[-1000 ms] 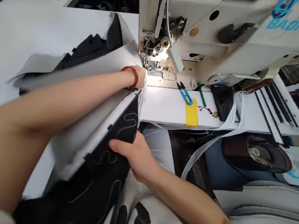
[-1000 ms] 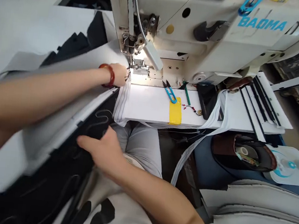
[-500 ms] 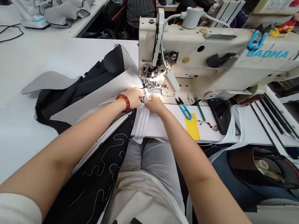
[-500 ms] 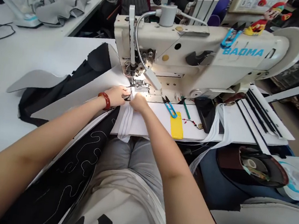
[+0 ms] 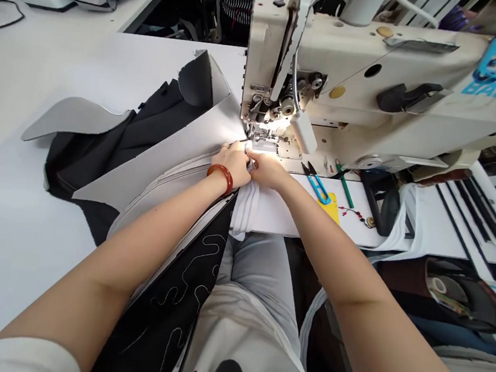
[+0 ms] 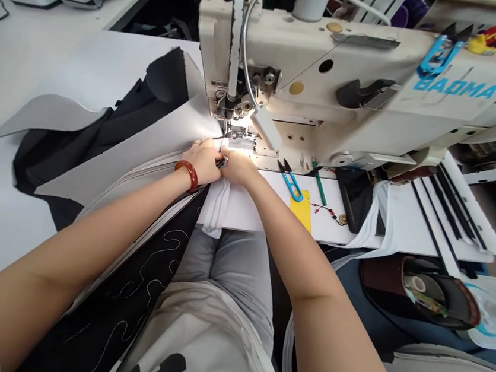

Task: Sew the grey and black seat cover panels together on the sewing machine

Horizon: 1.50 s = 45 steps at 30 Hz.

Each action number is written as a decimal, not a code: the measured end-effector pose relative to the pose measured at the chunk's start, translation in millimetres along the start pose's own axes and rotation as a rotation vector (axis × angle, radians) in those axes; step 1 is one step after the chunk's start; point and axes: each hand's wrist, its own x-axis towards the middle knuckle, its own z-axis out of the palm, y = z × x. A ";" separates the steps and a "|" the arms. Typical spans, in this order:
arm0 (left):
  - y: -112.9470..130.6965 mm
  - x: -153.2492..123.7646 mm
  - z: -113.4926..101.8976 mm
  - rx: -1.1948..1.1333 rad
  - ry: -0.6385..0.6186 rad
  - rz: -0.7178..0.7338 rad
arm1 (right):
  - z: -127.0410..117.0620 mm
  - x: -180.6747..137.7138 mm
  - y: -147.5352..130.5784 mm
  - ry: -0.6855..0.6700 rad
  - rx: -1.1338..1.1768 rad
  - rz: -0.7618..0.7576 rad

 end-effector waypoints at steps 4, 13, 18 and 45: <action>2.8 11.3 0.5 -0.009 0.022 -0.019 | -7.6 21.0 2.0 -0.039 -0.083 0.032; -5.8 45.7 -1.9 0.031 0.068 -0.010 | 19.8 -105.6 -19.7 -0.005 0.647 0.207; -4.9 49.3 -11.3 0.150 0.028 0.056 | 85.2 -173.2 -85.3 -0.329 1.554 0.058; -12.8 14.8 -0.9 -0.106 -0.054 0.060 | 11.6 -2.3 5.1 0.029 0.303 -0.052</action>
